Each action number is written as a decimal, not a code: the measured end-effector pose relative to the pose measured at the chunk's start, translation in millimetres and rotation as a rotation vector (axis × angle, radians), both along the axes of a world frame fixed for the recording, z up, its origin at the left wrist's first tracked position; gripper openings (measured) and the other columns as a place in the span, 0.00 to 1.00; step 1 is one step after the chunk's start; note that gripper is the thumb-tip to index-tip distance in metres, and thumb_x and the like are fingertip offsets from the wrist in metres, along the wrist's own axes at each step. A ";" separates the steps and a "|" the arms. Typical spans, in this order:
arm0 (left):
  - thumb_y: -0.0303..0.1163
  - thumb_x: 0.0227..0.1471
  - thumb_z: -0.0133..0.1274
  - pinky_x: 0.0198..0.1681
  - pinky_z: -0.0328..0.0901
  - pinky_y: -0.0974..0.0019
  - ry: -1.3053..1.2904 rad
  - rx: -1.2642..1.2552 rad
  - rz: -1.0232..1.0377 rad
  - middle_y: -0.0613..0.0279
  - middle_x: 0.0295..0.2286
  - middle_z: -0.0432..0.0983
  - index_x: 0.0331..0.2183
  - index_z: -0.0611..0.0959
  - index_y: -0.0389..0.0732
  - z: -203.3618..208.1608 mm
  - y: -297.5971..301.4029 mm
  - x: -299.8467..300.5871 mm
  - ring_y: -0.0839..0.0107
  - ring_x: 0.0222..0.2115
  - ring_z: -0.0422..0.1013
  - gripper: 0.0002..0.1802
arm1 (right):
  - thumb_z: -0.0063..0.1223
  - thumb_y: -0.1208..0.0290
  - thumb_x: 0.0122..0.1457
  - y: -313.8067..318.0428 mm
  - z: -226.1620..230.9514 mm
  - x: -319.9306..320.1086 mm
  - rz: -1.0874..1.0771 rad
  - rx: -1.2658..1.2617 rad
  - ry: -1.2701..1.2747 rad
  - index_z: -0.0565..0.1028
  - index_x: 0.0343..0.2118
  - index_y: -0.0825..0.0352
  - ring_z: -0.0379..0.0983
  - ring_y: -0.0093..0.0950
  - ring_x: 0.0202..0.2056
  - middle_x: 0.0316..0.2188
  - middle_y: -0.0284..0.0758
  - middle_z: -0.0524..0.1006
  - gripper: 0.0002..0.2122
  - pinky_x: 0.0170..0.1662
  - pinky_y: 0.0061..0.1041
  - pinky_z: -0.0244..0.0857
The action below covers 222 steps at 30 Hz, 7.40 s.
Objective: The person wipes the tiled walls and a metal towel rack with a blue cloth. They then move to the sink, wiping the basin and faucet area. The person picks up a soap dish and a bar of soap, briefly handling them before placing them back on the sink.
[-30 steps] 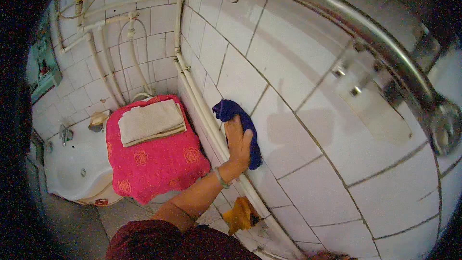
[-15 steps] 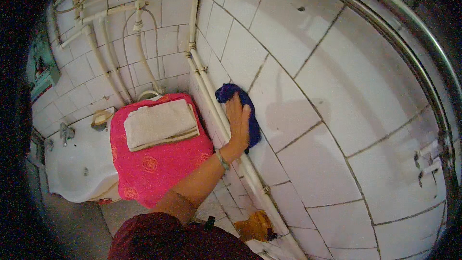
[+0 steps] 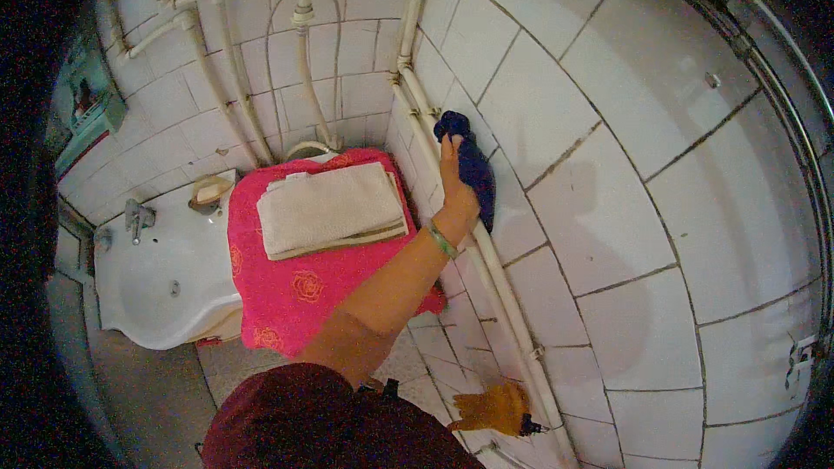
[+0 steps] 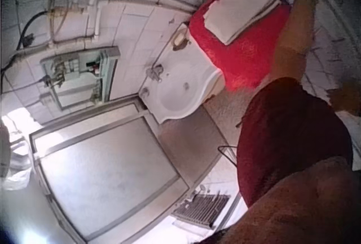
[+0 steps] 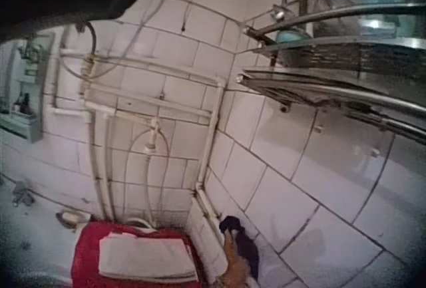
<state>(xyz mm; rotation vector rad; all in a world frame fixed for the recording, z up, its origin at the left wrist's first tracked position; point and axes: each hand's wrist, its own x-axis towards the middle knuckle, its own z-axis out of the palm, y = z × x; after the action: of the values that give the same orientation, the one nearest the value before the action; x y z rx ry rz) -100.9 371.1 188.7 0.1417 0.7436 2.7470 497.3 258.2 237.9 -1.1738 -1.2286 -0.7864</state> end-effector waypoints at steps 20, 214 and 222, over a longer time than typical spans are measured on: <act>0.31 0.54 0.46 0.55 0.59 0.58 1.550 -0.910 0.039 0.48 0.53 0.64 0.53 0.71 0.42 -16.7 -240.5 128.5 0.53 0.50 0.66 0.23 | 0.46 0.50 0.59 -56.1 -66.8 -288.0 1.568 -1.107 0.052 0.54 0.60 0.68 0.57 0.42 0.57 0.57 0.46 0.59 0.33 0.58 0.43 0.54; 0.21 0.48 0.38 0.42 0.74 0.59 -0.452 -0.573 -0.119 0.53 0.45 0.71 0.52 0.66 0.38 -241.0 -793.8 -322.7 0.61 0.42 0.73 0.26 | 0.49 0.64 0.55 -412.6 -322.7 -874.0 1.320 -0.873 -1.079 0.59 0.57 0.77 0.47 0.45 0.63 0.60 0.52 0.54 0.29 0.65 0.40 0.39; 0.19 0.49 0.36 0.43 0.73 0.58 -0.419 -0.669 -0.144 0.53 0.45 0.71 0.52 0.66 0.43 -236.9 -792.4 -334.3 0.61 0.42 0.73 0.26 | 0.47 0.75 0.54 -410.0 -331.0 -835.7 1.402 -0.795 -1.057 0.68 0.49 0.73 0.60 0.47 0.54 0.51 0.51 0.66 0.19 0.59 0.45 0.52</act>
<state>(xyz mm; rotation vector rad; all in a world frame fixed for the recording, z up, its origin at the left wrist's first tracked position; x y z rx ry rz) -435.2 -421.4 -48.2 -0.4810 1.3886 2.1399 -338.4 -151.8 -93.1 -0.0605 -2.8589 0.3285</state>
